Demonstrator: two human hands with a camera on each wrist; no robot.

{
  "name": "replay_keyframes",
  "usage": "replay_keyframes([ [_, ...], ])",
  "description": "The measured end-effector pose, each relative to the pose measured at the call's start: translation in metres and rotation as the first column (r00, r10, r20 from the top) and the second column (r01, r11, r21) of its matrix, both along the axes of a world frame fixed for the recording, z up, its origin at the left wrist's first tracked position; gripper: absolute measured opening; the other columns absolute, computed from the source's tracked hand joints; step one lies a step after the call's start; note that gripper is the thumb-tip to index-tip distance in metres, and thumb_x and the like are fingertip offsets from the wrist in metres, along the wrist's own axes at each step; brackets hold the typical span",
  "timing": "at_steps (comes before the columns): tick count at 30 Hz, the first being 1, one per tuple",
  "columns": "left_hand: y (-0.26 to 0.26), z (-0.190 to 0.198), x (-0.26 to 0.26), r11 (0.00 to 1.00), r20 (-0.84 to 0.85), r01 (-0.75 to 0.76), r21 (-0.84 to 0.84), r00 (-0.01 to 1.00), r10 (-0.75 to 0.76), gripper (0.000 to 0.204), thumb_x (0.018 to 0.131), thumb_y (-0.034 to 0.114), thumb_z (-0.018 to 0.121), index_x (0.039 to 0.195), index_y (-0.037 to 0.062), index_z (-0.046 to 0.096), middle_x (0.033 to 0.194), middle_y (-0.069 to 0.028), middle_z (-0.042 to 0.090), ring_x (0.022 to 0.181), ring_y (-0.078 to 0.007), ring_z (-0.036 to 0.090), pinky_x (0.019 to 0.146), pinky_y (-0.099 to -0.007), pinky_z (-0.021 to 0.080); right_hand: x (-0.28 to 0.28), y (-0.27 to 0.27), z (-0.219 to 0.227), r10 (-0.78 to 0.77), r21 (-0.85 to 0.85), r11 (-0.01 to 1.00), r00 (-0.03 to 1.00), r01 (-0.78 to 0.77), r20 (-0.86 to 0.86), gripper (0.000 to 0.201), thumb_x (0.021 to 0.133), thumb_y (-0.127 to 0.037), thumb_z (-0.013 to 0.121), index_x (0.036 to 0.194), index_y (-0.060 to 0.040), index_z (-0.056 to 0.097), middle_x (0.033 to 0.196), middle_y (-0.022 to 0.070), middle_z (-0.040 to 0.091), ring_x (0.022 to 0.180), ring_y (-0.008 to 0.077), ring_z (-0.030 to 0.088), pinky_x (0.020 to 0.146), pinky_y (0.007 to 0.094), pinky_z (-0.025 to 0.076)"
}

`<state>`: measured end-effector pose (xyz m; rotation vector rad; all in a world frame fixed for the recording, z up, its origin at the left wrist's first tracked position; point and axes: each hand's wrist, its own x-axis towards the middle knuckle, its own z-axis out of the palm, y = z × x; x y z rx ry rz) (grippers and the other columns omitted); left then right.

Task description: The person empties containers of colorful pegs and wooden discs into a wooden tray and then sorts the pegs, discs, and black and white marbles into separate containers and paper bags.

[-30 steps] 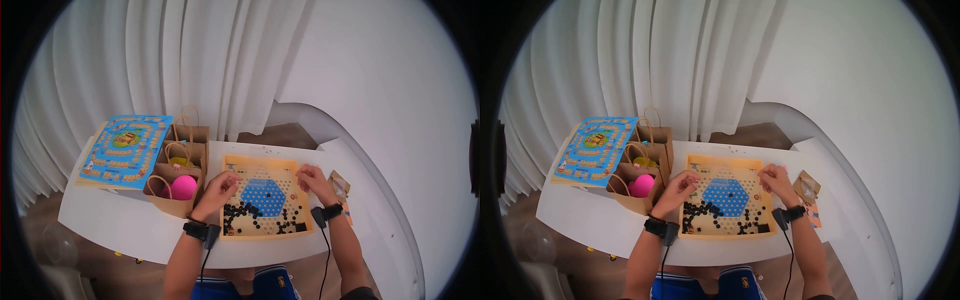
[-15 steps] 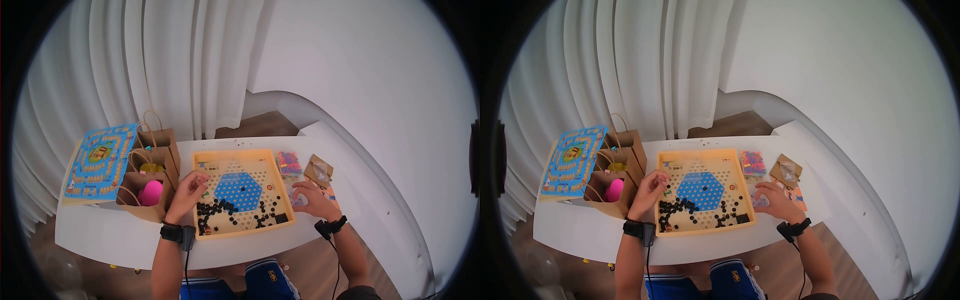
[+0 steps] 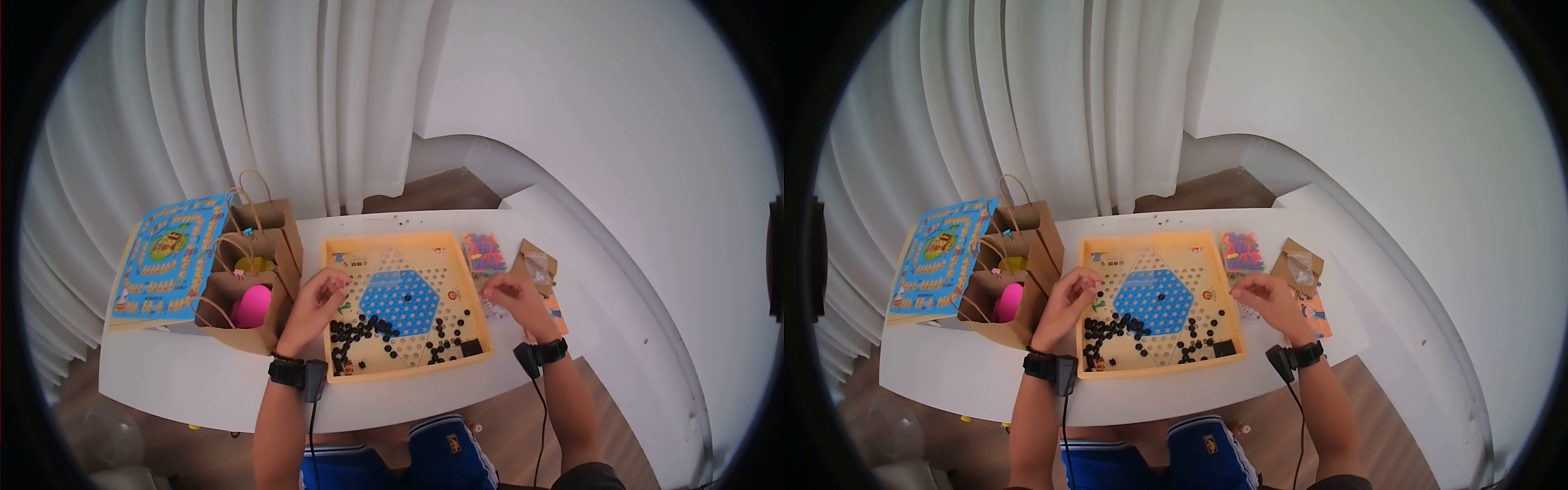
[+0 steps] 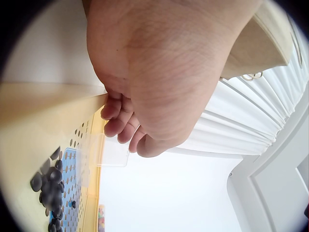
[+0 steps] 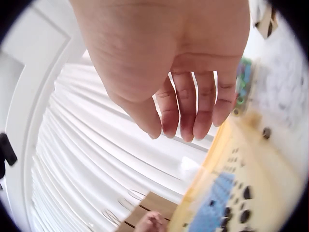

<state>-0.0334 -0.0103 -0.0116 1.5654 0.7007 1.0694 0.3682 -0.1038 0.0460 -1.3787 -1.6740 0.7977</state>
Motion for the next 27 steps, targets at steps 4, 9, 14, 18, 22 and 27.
replay_keyframes([
  [4, 0.003, -0.003, -0.001, 1.0, -0.016, -0.006, 0.009, 1.0, 0.006, 0.015, 0.103, 0.005, 0.061, 0.117, 0.0032, 0.064, 0.094, 0.0067, 0.051, 0.089, -0.0023, 0.049, 0.081, -0.0193, 0.042, -0.009, 0.039, 0.0, 0.081, -0.052, 0.991, 0.849, -0.126, -0.522, 0.017, 0.102, -0.017, 0.067, 0.095, -0.002, 0.068, 0.087, 0.0034, 0.07, 0.079, 0.0111, 0.064, 0.074, 0.0263, 0.051],
  [9, 0.001, 0.0, -0.001, 1.0, -0.019, 0.001, 0.004, 1.0, -0.001, 0.015, 0.103, 0.003, 0.06, 0.118, 0.0029, 0.064, 0.094, 0.0065, 0.052, 0.089, -0.0025, 0.05, 0.083, -0.0192, 0.041, -0.008, 0.074, -0.022, 0.148, -0.041, 0.96, 0.626, -0.277, -0.766, 0.016, 0.103, -0.019, 0.064, 0.098, -0.0041, 0.065, 0.077, -0.0002, 0.06, 0.068, 0.0107, 0.054, 0.064, 0.0255, 0.041],
  [14, -0.001, 0.006, 0.002, 1.0, -0.089, -0.001, 0.021, 0.996, 0.002, 0.018, 0.101, -0.001, 0.06, 0.118, 0.0028, 0.065, 0.094, 0.0051, 0.051, 0.09, -0.005, 0.05, 0.085, -0.0212, 0.043, -0.007, 0.07, -0.032, 0.171, -0.006, 0.967, 0.67, -0.254, -0.722, 0.016, 0.101, -0.017, 0.064, 0.09, -0.0051, 0.06, 0.069, -0.0032, 0.048, 0.062, 0.0075, 0.043, 0.061, 0.0249, 0.035],
  [18, -0.005, 0.009, 0.004, 1.0, -0.158, -0.009, 0.021, 0.987, 0.012, 0.02, 0.1, -0.003, 0.061, 0.118, 0.003, 0.065, 0.093, 0.0051, 0.052, 0.09, -0.0051, 0.051, 0.085, -0.0213, 0.042, -0.004, 0.069, -0.04, 0.168, 0.007, 0.969, 0.634, -0.247, -0.755, 0.016, 0.1, -0.016, 0.064, 0.09, -0.0046, 0.061, 0.068, -0.0036, 0.047, 0.062, 0.0067, 0.043, 0.061, 0.0244, 0.035],
  [22, -0.009, 0.033, 0.01, 0.989, -0.436, 0.077, 0.128, 0.9, -0.013, 0.029, 0.092, -0.001, 0.07, 0.121, 0.0063, 0.065, 0.1, 0.0001, 0.057, 0.091, -0.0083, 0.056, 0.079, -0.023, 0.045, -0.003, 0.069, -0.039, 0.172, 0.012, 0.968, 0.633, -0.25, -0.755, 0.014, 0.099, -0.015, 0.065, 0.092, -0.0031, 0.062, 0.068, -0.004, 0.046, 0.062, 0.0058, 0.042, 0.06, 0.0234, 0.034],
  [27, -0.024, 0.047, 0.036, 0.946, -0.718, 0.228, 0.231, 0.696, 0.008, 0.04, 0.086, 0.008, 0.077, 0.123, 0.009, 0.062, 0.109, -0.0103, 0.063, 0.092, -0.0279, 0.065, 0.077, -0.0389, 0.054, -0.003, 0.069, -0.041, 0.167, -0.005, 0.964, 0.617, -0.267, -0.769, 0.012, 0.098, -0.013, 0.066, 0.094, -0.0015, 0.064, 0.072, -0.0034, 0.051, 0.063, 0.0051, 0.044, 0.059, 0.022, 0.034],
])
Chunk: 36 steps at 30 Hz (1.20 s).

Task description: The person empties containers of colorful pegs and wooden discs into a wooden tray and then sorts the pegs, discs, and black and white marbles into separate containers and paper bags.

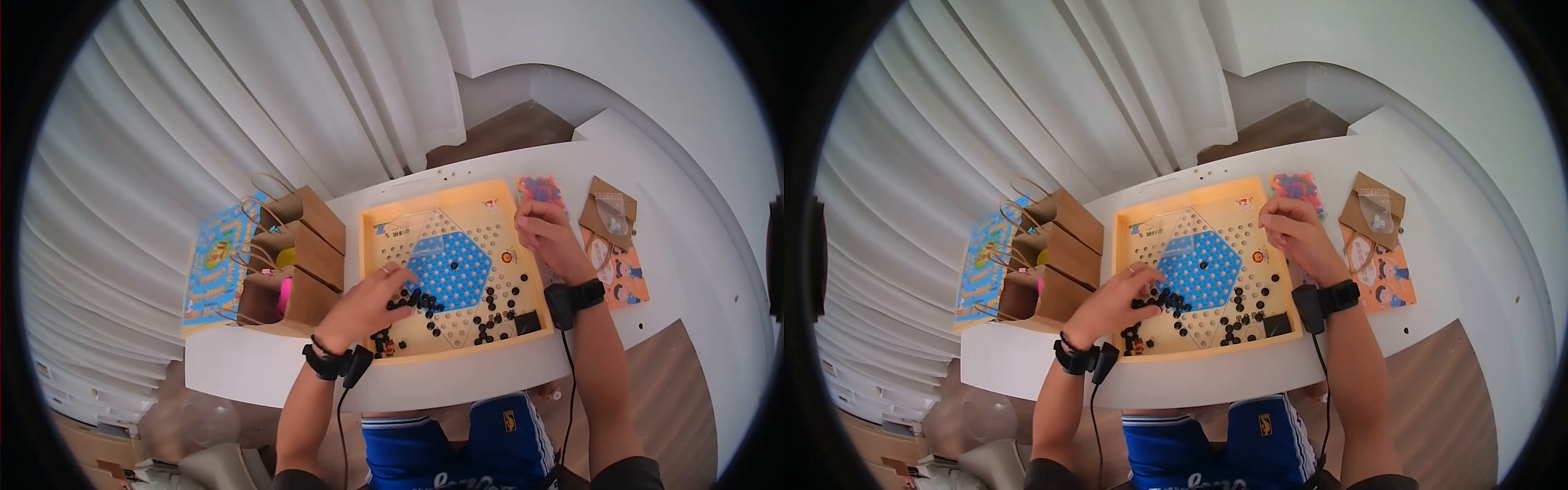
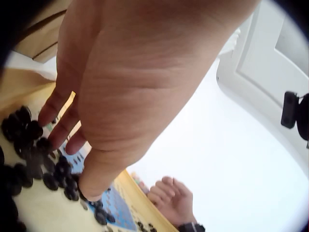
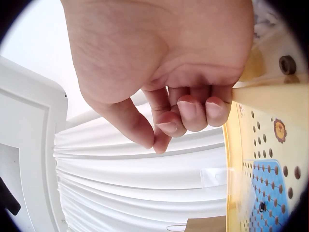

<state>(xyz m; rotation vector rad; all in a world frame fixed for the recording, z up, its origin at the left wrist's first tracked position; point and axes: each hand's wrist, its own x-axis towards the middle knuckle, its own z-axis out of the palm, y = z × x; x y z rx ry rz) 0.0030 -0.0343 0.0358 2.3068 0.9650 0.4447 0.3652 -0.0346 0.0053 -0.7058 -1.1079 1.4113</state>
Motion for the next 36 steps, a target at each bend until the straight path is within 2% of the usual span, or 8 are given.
replay_keyframes([
  [2, -0.008, 0.002, 0.009, 0.986, -0.18, 0.044, 0.164, 0.984, -0.014, 0.036, 0.086, 0.007, 0.076, 0.12, 0.0077, 0.061, 0.113, -0.013, 0.061, 0.096, -0.0342, 0.065, 0.083, -0.0421, 0.055, 0.0, 0.001, -0.001, -0.003, 0.011, 1.0, 1.0, 0.003, -0.005, 0.01, 0.097, -0.011, 0.066, 0.095, -0.0014, 0.065, 0.078, -0.0016, 0.057, 0.064, 0.0051, 0.045, 0.06, 0.0214, 0.035],
  [6, 0.001, -0.005, 0.013, 0.986, -0.259, 0.116, 0.118, 0.962, -0.082, 0.031, 0.087, 0.007, 0.075, 0.114, 0.0064, 0.06, 0.112, -0.014, 0.061, 0.096, -0.0385, 0.065, 0.083, -0.0445, 0.054, 0.004, 0.005, -0.008, 0.016, 0.019, 1.0, 0.999, -0.015, -0.027, 0.008, 0.097, -0.01, 0.066, 0.096, -0.0014, 0.066, 0.082, -0.0002, 0.06, 0.065, 0.0053, 0.046, 0.06, 0.0215, 0.037],
  [12, 0.008, -0.001, 0.018, 0.991, -0.231, 0.103, 0.09, 0.97, -0.08, 0.017, 0.087, 0.0, 0.071, 0.102, 0.0032, 0.063, 0.089, -0.0127, 0.063, 0.083, -0.0306, 0.067, 0.075, -0.0394, 0.054, 0.001, 0.002, -0.002, 0.008, 0.01, 1.0, 0.999, -0.008, -0.042, 0.009, 0.097, -0.009, 0.065, 0.094, -0.0009, 0.066, 0.08, -0.0008, 0.058, 0.066, 0.0052, 0.046, 0.061, 0.0213, 0.037],
  [14, 0.011, 0.001, 0.017, 0.996, -0.129, 0.088, 0.034, 0.988, -0.083, 0.011, 0.087, -0.003, 0.069, 0.097, 0.0009, 0.065, 0.081, -0.0117, 0.065, 0.074, -0.0236, 0.067, 0.069, -0.0346, 0.054, 0.001, 0.004, -0.004, 0.017, 0.015, 1.0, 0.999, -0.017, -0.035, 0.01, 0.098, -0.009, 0.065, 0.093, -0.0009, 0.065, 0.079, -0.0015, 0.057, 0.065, 0.0051, 0.045, 0.061, 0.0212, 0.036],
  [20, 0.024, 0.018, 0.02, 0.996, -0.085, -0.025, -0.081, 0.996, 0.018, 0.012, 0.088, -0.003, 0.069, 0.099, -0.0001, 0.067, 0.075, -0.0062, 0.068, 0.067, -0.0134, 0.067, 0.063, -0.0279, 0.053, -0.001, 0.005, -0.005, 0.006, 0.031, 0.999, 0.999, -0.005, -0.036, 0.01, 0.098, -0.009, 0.064, 0.093, -0.0007, 0.066, 0.076, -0.0026, 0.055, 0.064, 0.0047, 0.045, 0.06, 0.0212, 0.035],
  [27, 0.069, 0.012, 0.047, 0.99, 0.073, -0.128, 0.058, 0.99, 0.124, 0.014, 0.088, -0.001, 0.071, 0.1, 0.0015, 0.065, 0.086, -0.0059, 0.068, 0.072, -0.0131, 0.067, 0.065, -0.0281, 0.053, -0.001, 0.006, -0.005, -0.016, 0.045, 0.999, 1.0, 0.016, -0.007, 0.01, 0.097, -0.009, 0.064, 0.091, -0.0012, 0.066, 0.074, -0.0025, 0.054, 0.063, 0.005, 0.045, 0.06, 0.0212, 0.035],
  [32, 0.062, 0.009, 0.05, 0.973, -0.062, -0.037, 0.229, 0.997, 0.052, 0.024, 0.087, 0.004, 0.074, 0.108, 0.0053, 0.064, 0.102, -0.0103, 0.059, 0.087, -0.0207, 0.065, 0.077, -0.0348, 0.054, -0.001, 0.005, -0.004, -0.02, 0.015, 1.0, 1.0, 0.02, -0.008, 0.009, 0.097, -0.008, 0.064, 0.09, -0.0017, 0.066, 0.072, -0.0032, 0.053, 0.063, 0.0051, 0.046, 0.06, 0.0214, 0.036],
  [36, 0.033, 0.01, 0.041, 0.985, -0.212, 0.05, 0.164, 0.977, -0.014, 0.026, 0.087, 0.007, 0.076, 0.109, 0.0051, 0.063, 0.102, -0.0108, 0.058, 0.086, -0.0225, 0.063, 0.078, -0.036, 0.053, -0.002, 0.005, -0.005, -0.039, 0.003, 0.999, 0.999, 0.039, -0.006, 0.009, 0.097, -0.008, 0.064, 0.09, -0.0018, 0.066, 0.071, -0.0034, 0.053, 0.063, 0.0049, 0.046, 0.059, 0.0215, 0.036],
])
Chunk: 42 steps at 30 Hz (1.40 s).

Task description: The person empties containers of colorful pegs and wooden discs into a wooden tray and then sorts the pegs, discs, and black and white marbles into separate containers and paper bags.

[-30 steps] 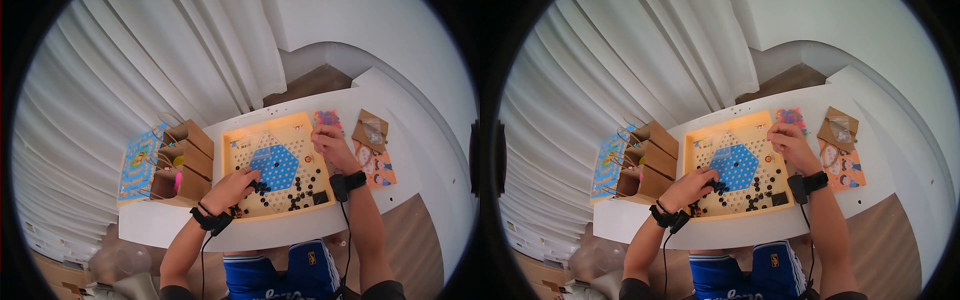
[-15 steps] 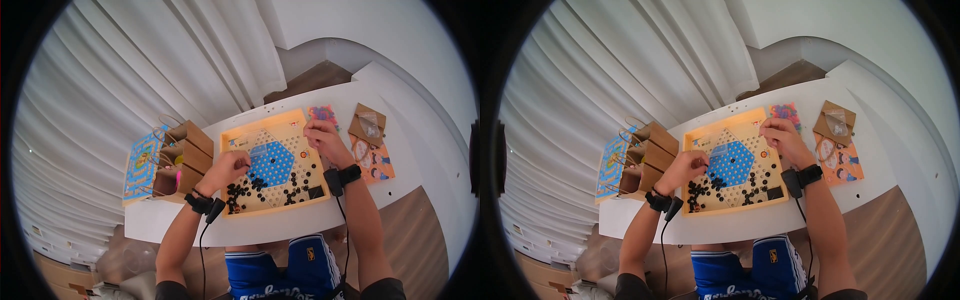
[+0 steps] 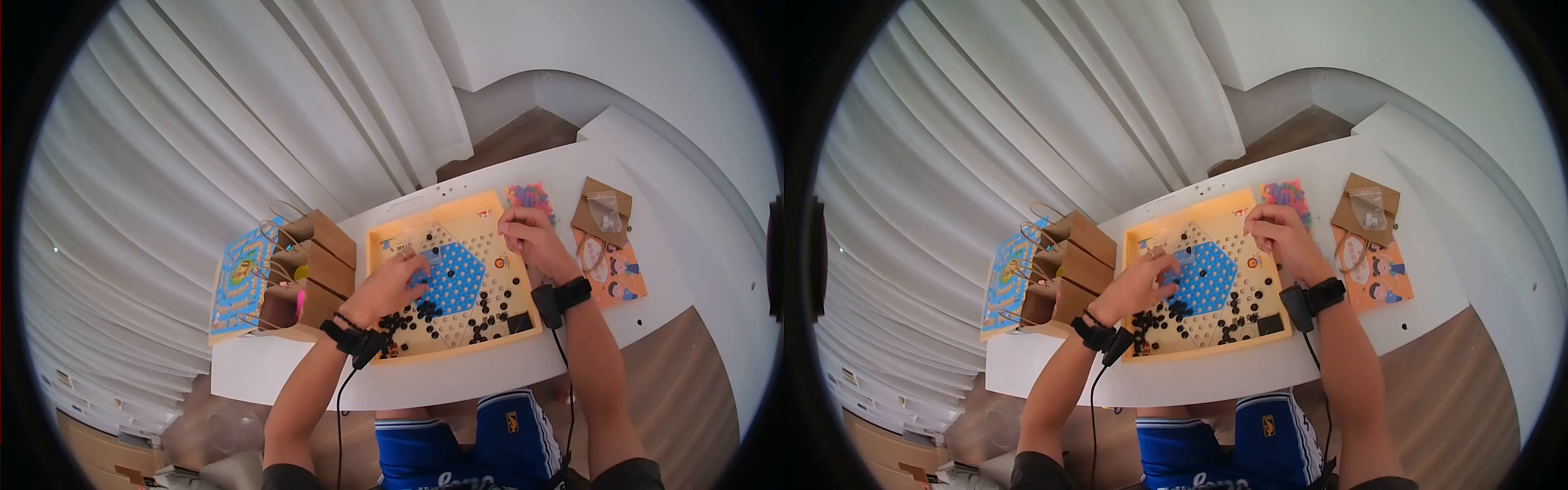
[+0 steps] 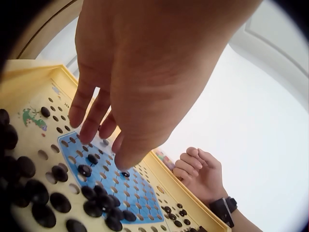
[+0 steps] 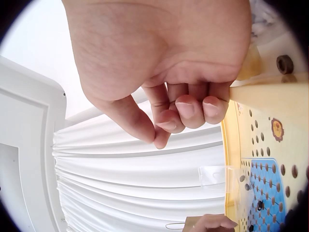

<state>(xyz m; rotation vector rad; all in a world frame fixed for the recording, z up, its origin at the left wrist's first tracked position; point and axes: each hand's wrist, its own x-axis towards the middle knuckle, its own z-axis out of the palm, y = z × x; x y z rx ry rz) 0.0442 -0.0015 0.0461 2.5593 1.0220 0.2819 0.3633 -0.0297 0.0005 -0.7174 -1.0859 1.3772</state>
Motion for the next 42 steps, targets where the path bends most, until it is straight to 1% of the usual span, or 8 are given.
replay_keyframes([
  [3, -0.019, 0.001, -0.004, 0.977, -0.012, 0.07, -0.204, 0.997, -0.074, 0.026, 0.088, 0.008, 0.077, 0.109, 0.0052, 0.062, 0.103, -0.0112, 0.056, 0.08, -0.0222, 0.061, 0.075, -0.0353, 0.053, -0.002, -0.001, 0.002, -0.008, 0.008, 1.0, 1.0, 0.008, 0.019, 0.01, 0.097, -0.008, 0.064, 0.09, -0.0018, 0.066, 0.071, -0.0034, 0.053, 0.063, 0.0046, 0.046, 0.059, 0.0214, 0.036],
  [12, -0.016, -0.017, -0.009, 0.972, 0.011, 0.187, -0.14, 0.982, -0.187, 0.023, 0.083, -0.004, 0.071, 0.102, 0.0022, 0.061, 0.096, -0.0113, 0.057, 0.078, -0.0267, 0.062, 0.072, -0.0371, 0.052, 0.0, 0.0, 0.0, -0.004, 0.006, 1.0, 1.0, 0.004, 0.0, 0.009, 0.097, -0.007, 0.064, 0.09, -0.0019, 0.066, 0.072, -0.0033, 0.054, 0.063, 0.0047, 0.047, 0.06, 0.0211, 0.036],
  [18, -0.015, -0.012, -0.005, 0.983, 0.024, 0.158, -0.097, 0.987, -0.156, 0.013, 0.079, -0.004, 0.07, 0.091, 0.0004, 0.065, 0.083, -0.0134, 0.064, 0.074, -0.0297, 0.065, 0.07, -0.038, 0.053, 0.0, -0.002, 0.003, 0.006, 0.009, 1.0, 1.0, -0.006, 0.005, 0.01, 0.097, -0.008, 0.065, 0.089, -0.0021, 0.065, 0.071, -0.0034, 0.053, 0.063, 0.0047, 0.046, 0.06, 0.0214, 0.036],
  [25, -0.007, -0.004, 0.001, 0.981, -0.002, 0.113, -0.159, 0.993, -0.115, 0.011, 0.08, -0.003, 0.069, 0.091, -0.0014, 0.071, 0.079, -0.0155, 0.07, 0.071, -0.0277, 0.069, 0.068, -0.0353, 0.055, -0.001, -0.002, 0.003, 0.003, 0.015, 1.0, 1.0, -0.003, 0.005, 0.012, 0.098, -0.009, 0.065, 0.088, -0.002, 0.064, 0.071, -0.0035, 0.052, 0.063, 0.0049, 0.046, 0.06, 0.0215, 0.036],
  [31, 0.009, 0.004, 0.006, 0.994, 0.083, 0.033, -0.102, 0.996, -0.025, 0.012, 0.084, -0.001, 0.07, 0.096, -0.0003, 0.071, 0.083, -0.0145, 0.07, 0.074, -0.0266, 0.07, 0.07, -0.0339, 0.056, 0.001, -0.001, 0.001, 0.005, 0.025, 1.0, 1.0, -0.006, 0.013, 0.011, 0.098, -0.009, 0.066, 0.089, -0.002, 0.064, 0.071, -0.0035, 0.053, 0.063, 0.0047, 0.046, 0.06, 0.0215, 0.036],
  [33, 0.015, 0.007, 0.011, 0.997, 0.211, -0.081, -0.019, 0.974, 0.083, 0.015, 0.086, 0.002, 0.072, 0.1, 0.0014, 0.069, 0.093, -0.0138, 0.068, 0.082, -0.0269, 0.069, 0.074, -0.0354, 0.055, -0.001, 0.0, 0.0, 0.007, 0.027, 1.0, 1.0, -0.007, 0.012, 0.011, 0.098, -0.009, 0.066, 0.089, -0.002, 0.065, 0.07, -0.0035, 0.053, 0.063, 0.0047, 0.046, 0.06, 0.0215, 0.036],
  [37, 0.009, 0.005, 0.017, 0.98, 0.201, -0.102, 0.169, 0.977, 0.067, 0.015, 0.088, 0.006, 0.072, 0.102, 0.0033, 0.066, 0.101, -0.0158, 0.064, 0.088, -0.0333, 0.067, 0.08, -0.0423, 0.055, -0.001, -0.001, 0.003, -0.017, 0.022, 1.0, 0.999, 0.016, 0.037, 0.012, 0.097, -0.009, 0.066, 0.088, -0.0018, 0.065, 0.07, -0.0035, 0.053, 0.063, 0.0047, 0.046, 0.06, 0.0216, 0.037],
  [42, -0.022, -0.002, 0.009, 0.991, -0.044, 0.09, -0.095, 0.995, -0.094, 0.023, 0.085, 0.005, 0.075, 0.105, 0.0036, 0.063, 0.093, -0.0124, 0.059, 0.083, -0.0279, 0.062, 0.077, -0.04, 0.053, -0.001, 0.0, 0.0, -0.008, 0.021, 1.0, 0.999, 0.007, 0.039, 0.011, 0.097, -0.009, 0.065, 0.089, -0.0016, 0.065, 0.071, -0.0034, 0.053, 0.063, 0.0046, 0.047, 0.06, 0.0217, 0.037],
])
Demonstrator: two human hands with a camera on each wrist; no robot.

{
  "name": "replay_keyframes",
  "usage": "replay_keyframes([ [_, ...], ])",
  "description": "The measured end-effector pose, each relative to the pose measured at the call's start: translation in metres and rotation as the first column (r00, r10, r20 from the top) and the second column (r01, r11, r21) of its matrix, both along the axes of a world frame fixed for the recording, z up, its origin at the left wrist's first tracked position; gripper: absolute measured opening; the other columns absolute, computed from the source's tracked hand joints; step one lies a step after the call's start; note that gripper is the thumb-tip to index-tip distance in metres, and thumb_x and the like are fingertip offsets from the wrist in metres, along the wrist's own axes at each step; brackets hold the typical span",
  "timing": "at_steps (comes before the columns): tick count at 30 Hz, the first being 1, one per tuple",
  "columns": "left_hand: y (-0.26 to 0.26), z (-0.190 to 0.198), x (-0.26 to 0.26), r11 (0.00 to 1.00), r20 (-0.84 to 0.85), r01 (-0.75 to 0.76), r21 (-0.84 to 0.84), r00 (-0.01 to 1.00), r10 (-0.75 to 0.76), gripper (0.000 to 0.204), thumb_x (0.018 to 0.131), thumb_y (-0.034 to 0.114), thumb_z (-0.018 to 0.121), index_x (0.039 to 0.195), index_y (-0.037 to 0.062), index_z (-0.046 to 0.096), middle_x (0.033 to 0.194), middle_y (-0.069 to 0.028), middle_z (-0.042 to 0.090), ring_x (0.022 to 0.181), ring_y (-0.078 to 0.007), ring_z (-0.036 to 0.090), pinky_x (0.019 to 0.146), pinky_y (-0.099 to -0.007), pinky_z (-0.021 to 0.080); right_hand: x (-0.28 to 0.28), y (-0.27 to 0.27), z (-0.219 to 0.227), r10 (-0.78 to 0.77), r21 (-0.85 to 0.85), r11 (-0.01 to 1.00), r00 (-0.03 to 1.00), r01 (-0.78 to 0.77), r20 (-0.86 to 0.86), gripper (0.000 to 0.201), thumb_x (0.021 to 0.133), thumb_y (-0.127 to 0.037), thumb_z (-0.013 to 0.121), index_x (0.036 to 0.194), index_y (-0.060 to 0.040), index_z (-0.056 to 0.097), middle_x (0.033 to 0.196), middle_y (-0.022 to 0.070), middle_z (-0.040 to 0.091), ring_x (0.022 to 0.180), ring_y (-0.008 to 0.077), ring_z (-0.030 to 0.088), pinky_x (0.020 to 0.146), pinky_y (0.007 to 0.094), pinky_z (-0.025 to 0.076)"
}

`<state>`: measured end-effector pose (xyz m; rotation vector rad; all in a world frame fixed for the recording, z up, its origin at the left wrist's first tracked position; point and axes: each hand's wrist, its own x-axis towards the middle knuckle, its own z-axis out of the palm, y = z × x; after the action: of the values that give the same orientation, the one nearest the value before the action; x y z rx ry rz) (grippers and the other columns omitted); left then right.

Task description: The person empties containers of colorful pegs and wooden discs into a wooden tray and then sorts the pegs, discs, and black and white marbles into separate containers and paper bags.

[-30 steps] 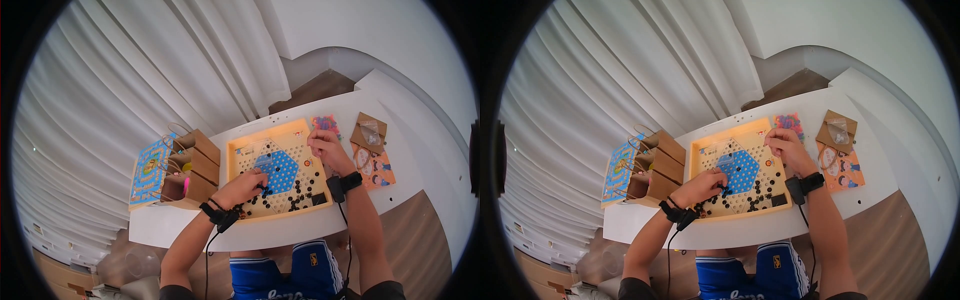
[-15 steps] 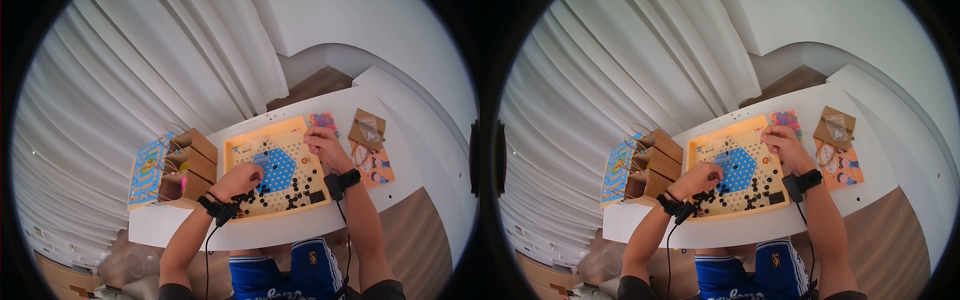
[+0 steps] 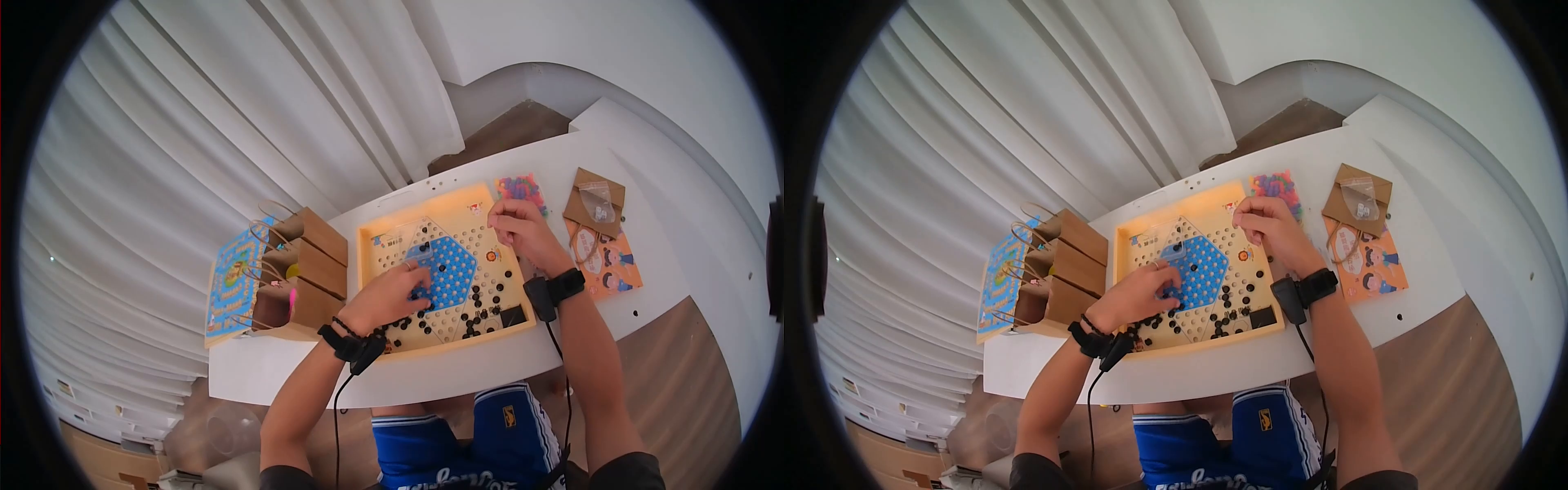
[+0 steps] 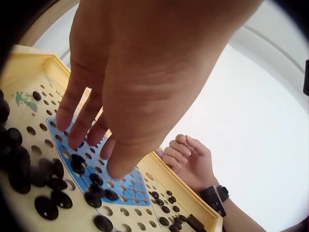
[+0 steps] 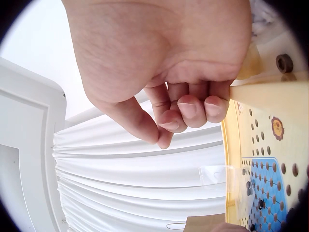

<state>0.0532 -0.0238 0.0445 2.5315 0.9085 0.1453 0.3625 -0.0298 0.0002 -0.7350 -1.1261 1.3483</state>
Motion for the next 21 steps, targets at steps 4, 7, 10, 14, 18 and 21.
replay_keyframes([
  [4, -0.003, -0.008, -0.007, 0.994, 0.023, 0.008, -0.112, 1.0, -0.005, 0.026, 0.084, 0.003, 0.076, 0.105, 0.0028, 0.06, 0.092, -0.0124, 0.058, 0.077, -0.028, 0.061, 0.072, -0.0382, 0.052, -0.001, 0.0, 0.0, -0.014, 0.008, 1.0, 1.0, 0.014, -0.002, 0.01, 0.097, -0.008, 0.065, 0.09, -0.0018, 0.066, 0.071, -0.0034, 0.054, 0.063, 0.0042, 0.048, 0.06, 0.0212, 0.037],
  [7, -0.003, -0.007, -0.006, 0.997, 0.043, 0.028, -0.071, 0.999, -0.025, 0.022, 0.083, 0.0, 0.074, 0.101, 0.0016, 0.061, 0.087, -0.0127, 0.059, 0.075, -0.0275, 0.062, 0.07, -0.0376, 0.052, 0.0, 0.001, -0.002, -0.013, 0.007, 1.0, 1.0, 0.013, 0.005, 0.009, 0.096, -0.008, 0.065, 0.09, -0.0019, 0.066, 0.071, -0.0036, 0.054, 0.063, 0.0041, 0.048, 0.06, 0.021, 0.037],
  [10, 0.002, -0.013, -0.006, 0.997, 0.047, 0.079, 0.024, 0.996, -0.08, 0.017, 0.082, -0.002, 0.071, 0.097, 0.0005, 0.063, 0.079, -0.0131, 0.061, 0.072, -0.0271, 0.063, 0.067, -0.0383, 0.052, 0.001, 0.001, -0.002, -0.008, -0.001, 1.0, 1.0, 0.008, 0.007, 0.01, 0.097, -0.009, 0.065, 0.09, -0.0019, 0.066, 0.071, -0.0038, 0.054, 0.063, 0.0042, 0.048, 0.06, 0.021, 0.037],
  [14, 0.002, -0.009, -0.003, 0.998, 0.062, 0.061, 0.002, 0.996, -0.061, 0.012, 0.081, -0.004, 0.07, 0.092, -0.0004, 0.065, 0.076, -0.014, 0.063, 0.071, -0.0271, 0.066, 0.067, -0.0368, 0.053, -0.001, -0.003, 0.005, -0.009, -0.003, 1.0, 1.0, 0.009, 0.016, 0.011, 0.097, -0.01, 0.065, 0.089, -0.0019, 0.065, 0.071, -0.004, 0.053, 0.063, 0.0044, 0.047, 0.06, 0.0214, 0.037],
  [18, 0.009, -0.002, -0.003, 0.998, 0.071, -0.005, -0.068, 0.997, 0.01, 0.009, 0.082, -0.003, 0.071, 0.09, -0.0008, 0.067, 0.08, -0.0134, 0.066, 0.073, -0.0242, 0.068, 0.068, -0.0337, 0.054, 0.0, -0.003, 0.005, -0.002, -0.005, 1.0, 1.0, 0.002, 0.019, 0.012, 0.098, -0.01, 0.065, 0.089, -0.0019, 0.065, 0.071, -0.0041, 0.052, 0.063, 0.0045, 0.047, 0.06, 0.0215, 0.037],
  [21, 0.024, 0.005, 0.001, 0.996, 0.129, -0.075, -0.044, 0.988, 0.08, 0.008, 0.084, -0.002, 0.071, 0.091, -0.0006, 0.068, 0.082, -0.0124, 0.067, 0.074, -0.0221, 0.068, 0.07, -0.0327, 0.055, 0.0, -0.002, 0.004, 0.002, -0.004, 1.0, 1.0, -0.002, 0.018, 0.012, 0.097, -0.01, 0.065, 0.089, -0.0017, 0.065, 0.071, -0.0038, 0.052, 0.063, 0.0046, 0.047, 0.06, 0.0216, 0.037],
])
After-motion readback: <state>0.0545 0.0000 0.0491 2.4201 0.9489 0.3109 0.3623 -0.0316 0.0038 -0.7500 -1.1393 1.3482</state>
